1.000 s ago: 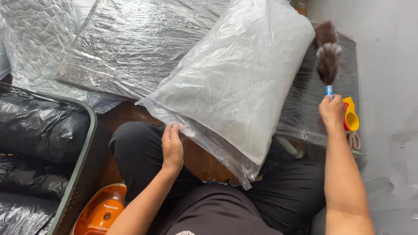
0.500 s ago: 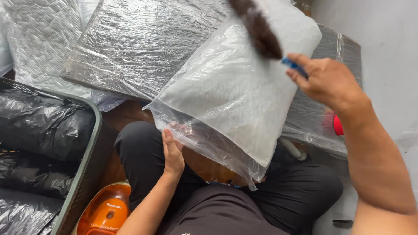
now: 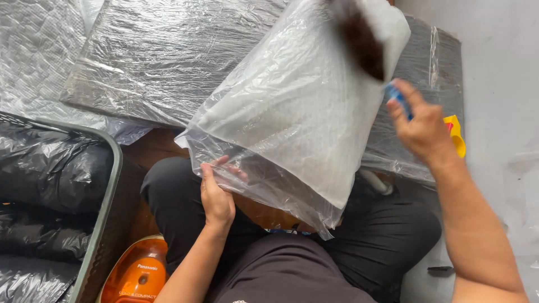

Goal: Compressing a pillow inside a plastic bag using a vacuum cleaner nozzle to remove air.

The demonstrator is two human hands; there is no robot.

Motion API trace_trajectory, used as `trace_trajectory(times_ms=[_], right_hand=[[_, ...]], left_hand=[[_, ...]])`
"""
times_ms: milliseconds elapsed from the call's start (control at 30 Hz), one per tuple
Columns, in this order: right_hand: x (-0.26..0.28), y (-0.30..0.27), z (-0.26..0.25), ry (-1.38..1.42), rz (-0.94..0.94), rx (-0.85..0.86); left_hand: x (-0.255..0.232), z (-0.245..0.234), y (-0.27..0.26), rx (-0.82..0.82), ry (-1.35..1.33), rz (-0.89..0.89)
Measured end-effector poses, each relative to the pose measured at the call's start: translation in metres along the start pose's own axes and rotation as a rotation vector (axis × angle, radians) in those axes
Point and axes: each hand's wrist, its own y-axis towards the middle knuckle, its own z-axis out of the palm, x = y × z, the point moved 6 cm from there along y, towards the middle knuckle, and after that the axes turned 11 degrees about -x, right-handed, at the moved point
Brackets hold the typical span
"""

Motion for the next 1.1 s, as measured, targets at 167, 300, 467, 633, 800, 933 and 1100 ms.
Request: trace_trajectory(times_ms=[167,300,467,633,800,933,1100], right_hand=[[-0.084,-0.07,0.05,-0.088,-0.104,0.045],[-0.211,-0.076,0.055,-0.212,0.301,-0.154],[-0.125,-0.12,0.057,-0.018,0.264,-0.104],[-0.152,-0.122,0.069,-0.027,0.118,-0.038],[-0.284,-0.106,0.077,-0.166,0.472,-0.172],[-0.342,-0.111,0.122,-0.17,0.624,0.033],[-0.241,-0.09,0.103,-0.538,0.22,-0.043]], left_hand=[[0.003,-0.003,0.003,-0.125,0.082,0.103],[0.001,-0.005,0.008,-0.134,0.076,0.112],[-0.001,0.004,-0.005,-0.17,0.096,0.1],[-0.006,0.006,-0.001,-0.131,0.11,0.121],[-0.042,0.012,-0.017,-0.124,0.094,0.191],[-0.059,-0.005,-0.012,-0.078,0.124,0.251],[-0.127,0.017,-0.037,-0.012,0.484,0.74]])
